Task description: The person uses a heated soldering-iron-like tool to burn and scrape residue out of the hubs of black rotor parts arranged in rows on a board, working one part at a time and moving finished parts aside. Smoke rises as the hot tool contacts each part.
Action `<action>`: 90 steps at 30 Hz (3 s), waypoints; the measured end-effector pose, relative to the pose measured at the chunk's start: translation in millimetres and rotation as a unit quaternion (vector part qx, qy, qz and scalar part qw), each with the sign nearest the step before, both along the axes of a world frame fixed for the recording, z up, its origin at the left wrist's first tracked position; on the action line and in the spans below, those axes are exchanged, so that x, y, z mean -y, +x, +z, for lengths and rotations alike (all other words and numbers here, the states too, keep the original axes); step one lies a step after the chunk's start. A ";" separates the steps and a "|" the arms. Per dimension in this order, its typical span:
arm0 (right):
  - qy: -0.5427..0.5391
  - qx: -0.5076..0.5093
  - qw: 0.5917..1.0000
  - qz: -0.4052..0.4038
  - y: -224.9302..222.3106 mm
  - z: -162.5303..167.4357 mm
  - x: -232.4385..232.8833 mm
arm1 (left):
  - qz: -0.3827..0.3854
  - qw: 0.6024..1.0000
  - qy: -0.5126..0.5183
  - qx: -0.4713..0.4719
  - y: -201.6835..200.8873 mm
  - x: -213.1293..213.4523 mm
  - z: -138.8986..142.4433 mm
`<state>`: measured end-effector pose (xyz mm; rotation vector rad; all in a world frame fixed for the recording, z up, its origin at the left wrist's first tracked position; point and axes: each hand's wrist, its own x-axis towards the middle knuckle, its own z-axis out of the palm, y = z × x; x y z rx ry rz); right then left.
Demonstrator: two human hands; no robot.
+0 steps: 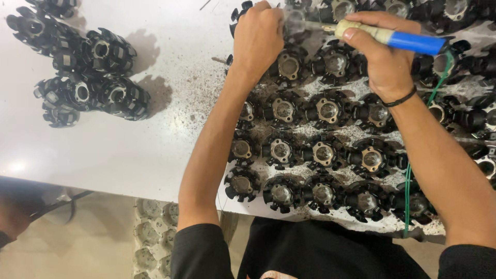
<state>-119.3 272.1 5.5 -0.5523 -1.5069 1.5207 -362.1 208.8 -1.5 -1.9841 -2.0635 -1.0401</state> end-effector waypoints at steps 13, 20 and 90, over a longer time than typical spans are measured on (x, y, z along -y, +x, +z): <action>0.044 0.133 0.990 -0.026 48.4 -12.4 77.0 | -0.008 0.997 0.011 0.077 23.6 95.4 -2.9; 0.016 0.117 0.993 -0.004 45.9 -15.1 69.2 | 0.063 0.992 -0.058 0.090 38.5 100.2 -4.8; 0.016 0.157 0.987 0.031 78.5 -16.2 124.2 | 0.072 0.990 -0.059 0.104 62.3 181.1 -0.3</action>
